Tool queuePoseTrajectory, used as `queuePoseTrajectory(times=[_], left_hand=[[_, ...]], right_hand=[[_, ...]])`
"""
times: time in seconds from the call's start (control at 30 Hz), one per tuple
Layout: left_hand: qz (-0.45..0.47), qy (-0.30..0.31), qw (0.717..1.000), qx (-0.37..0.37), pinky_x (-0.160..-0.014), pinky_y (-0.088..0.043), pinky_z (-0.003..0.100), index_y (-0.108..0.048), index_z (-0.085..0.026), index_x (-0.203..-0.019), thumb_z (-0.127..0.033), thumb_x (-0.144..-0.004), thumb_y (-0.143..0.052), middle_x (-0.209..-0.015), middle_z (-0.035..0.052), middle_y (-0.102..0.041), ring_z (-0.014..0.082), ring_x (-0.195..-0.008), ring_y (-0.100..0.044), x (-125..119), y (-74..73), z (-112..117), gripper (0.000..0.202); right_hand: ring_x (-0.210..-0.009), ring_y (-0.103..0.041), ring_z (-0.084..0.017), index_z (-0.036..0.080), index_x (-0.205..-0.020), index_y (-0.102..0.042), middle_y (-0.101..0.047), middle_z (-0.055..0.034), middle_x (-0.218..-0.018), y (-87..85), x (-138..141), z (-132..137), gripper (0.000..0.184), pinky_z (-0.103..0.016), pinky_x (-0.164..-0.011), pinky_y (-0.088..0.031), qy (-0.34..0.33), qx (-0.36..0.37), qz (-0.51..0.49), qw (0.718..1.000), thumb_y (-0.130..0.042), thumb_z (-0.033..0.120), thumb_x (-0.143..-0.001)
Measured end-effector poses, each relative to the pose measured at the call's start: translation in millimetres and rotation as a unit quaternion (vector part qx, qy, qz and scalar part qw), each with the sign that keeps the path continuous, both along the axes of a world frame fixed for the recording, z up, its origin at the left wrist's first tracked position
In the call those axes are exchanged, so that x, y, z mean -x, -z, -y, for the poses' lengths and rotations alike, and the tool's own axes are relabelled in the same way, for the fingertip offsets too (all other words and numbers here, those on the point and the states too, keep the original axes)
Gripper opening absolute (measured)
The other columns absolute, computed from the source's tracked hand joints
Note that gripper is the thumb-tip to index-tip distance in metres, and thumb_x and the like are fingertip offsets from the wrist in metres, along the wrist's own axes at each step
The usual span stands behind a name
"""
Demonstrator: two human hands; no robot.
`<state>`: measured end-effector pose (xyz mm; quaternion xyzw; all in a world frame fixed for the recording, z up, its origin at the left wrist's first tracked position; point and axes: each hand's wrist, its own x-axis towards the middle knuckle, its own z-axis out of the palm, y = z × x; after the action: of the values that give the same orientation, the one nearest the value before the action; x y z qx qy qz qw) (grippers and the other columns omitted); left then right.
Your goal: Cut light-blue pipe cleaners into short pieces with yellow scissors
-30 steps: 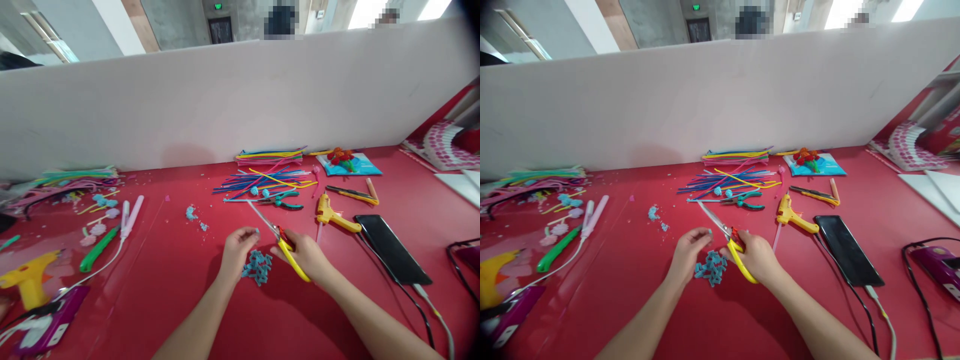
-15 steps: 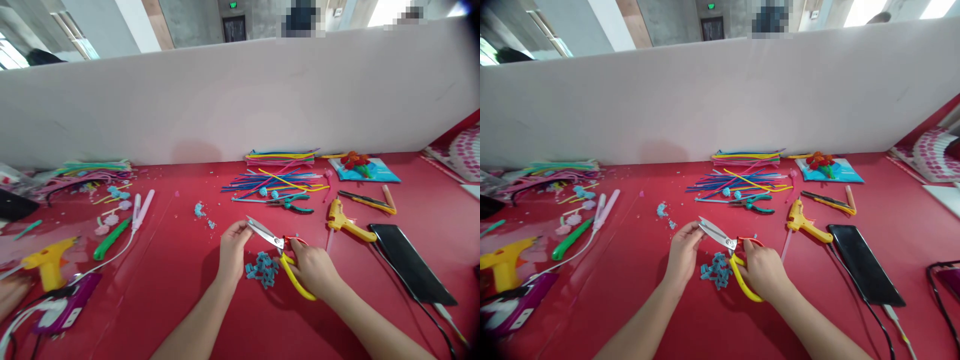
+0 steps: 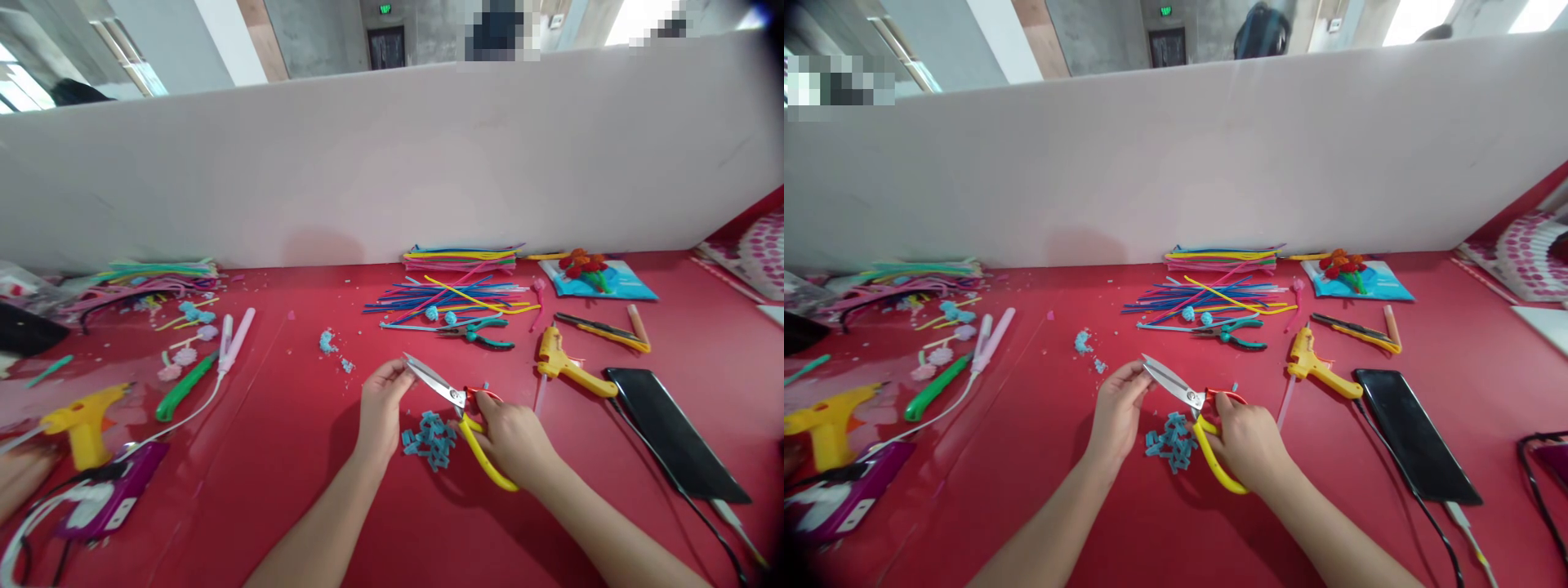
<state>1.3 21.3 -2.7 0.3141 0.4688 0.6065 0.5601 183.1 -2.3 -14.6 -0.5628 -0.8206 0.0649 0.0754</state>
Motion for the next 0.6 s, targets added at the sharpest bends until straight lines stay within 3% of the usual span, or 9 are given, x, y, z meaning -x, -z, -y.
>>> queuePoseTrajectory(times=[0.4, 0.6], left_hand=[[0.003, -0.001, 1.0, -0.01, -0.069, -0.042, 0.022, -0.063, -0.014, -0.075, -0.021, -0.066, -0.062, -0.07, 0.0007, -0.061, 0.0111, -0.069, -0.055, -1.1, -0.8, 0.3, 0.011], [-0.005, 0.008, 1.0, -0.011, -0.069, -0.042, 0.023, -0.063, -0.014, -0.076, -0.023, -0.065, -0.063, -0.072, 0.0016, -0.061, 0.0116, -0.068, -0.054, 1.1, -2.8, -0.4, 0.014]], right_hand=[[-0.05, -0.057, -0.017, 0.019, -0.073, -0.044, -0.061, -0.0034, -0.06, 1.7, -1.9, -0.2, 0.029, -0.026, -0.046, -0.017, -0.003, 0.005, 0.004, 1.0, -0.036, 0.045, -0.082], [-0.047, -0.053, -0.016, 0.019, -0.071, -0.044, -0.058, -0.0038, -0.058, 2.5, -5.0, -0.9, 0.027, -0.026, -0.046, -0.017, 0.009, 0.024, -0.05, 0.998, -0.04, 0.045, -0.079]])
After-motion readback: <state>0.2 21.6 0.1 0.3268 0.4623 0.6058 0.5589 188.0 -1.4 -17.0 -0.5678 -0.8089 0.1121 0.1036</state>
